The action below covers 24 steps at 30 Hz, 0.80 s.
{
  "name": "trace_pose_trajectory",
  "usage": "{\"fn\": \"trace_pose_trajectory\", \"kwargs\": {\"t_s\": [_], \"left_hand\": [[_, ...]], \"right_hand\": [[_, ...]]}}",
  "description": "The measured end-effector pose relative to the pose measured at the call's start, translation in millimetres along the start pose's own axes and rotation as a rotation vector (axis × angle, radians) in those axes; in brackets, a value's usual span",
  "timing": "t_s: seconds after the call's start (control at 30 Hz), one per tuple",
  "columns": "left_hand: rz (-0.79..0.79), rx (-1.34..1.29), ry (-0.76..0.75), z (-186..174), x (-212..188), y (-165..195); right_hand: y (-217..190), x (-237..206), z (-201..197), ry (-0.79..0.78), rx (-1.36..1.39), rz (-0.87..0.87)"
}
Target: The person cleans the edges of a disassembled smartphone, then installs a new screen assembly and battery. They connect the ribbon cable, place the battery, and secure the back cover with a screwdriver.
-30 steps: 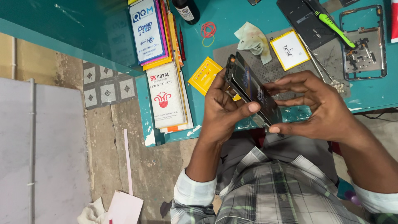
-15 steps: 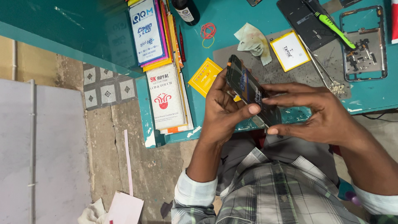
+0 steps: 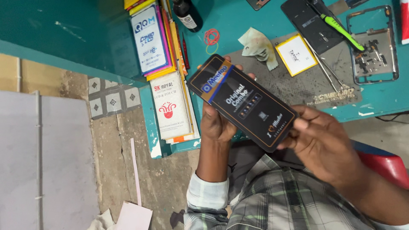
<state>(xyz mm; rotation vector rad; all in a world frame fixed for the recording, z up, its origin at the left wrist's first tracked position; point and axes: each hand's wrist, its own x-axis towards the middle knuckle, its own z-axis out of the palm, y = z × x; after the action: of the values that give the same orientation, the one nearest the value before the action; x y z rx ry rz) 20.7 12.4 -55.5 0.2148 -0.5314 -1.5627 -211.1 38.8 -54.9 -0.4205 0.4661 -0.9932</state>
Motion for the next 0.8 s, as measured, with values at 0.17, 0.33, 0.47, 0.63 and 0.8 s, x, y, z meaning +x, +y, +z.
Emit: {"fn": "trace_pose_trajectory", "kwargs": {"t_s": [0.17, 0.33, 0.47, 0.63, 0.8], "left_hand": [[0.018, -0.056, 0.025, -17.3, 0.0, -12.8], [0.054, -0.055, -0.012, -21.2, 1.8, -14.1], [0.045, -0.027, -0.020, -18.3, 2.0, -18.4], [-0.008, -0.001, -0.031, -12.0, -2.9, -21.0], [-0.009, -0.010, -0.070, -9.0, 2.9, -15.4]], "right_hand": [[10.4, -11.0, -7.1, 0.049, -0.124, -0.188], [18.3, -18.7, -10.3, 0.013, 0.013, -0.080], [19.2, -19.2, -11.1, 0.039, -0.018, 0.011], [13.7, -21.6, -7.1, 0.125, -0.077, 0.066], [18.3, -18.4, -4.1, 0.122, -0.125, 0.039]]}}
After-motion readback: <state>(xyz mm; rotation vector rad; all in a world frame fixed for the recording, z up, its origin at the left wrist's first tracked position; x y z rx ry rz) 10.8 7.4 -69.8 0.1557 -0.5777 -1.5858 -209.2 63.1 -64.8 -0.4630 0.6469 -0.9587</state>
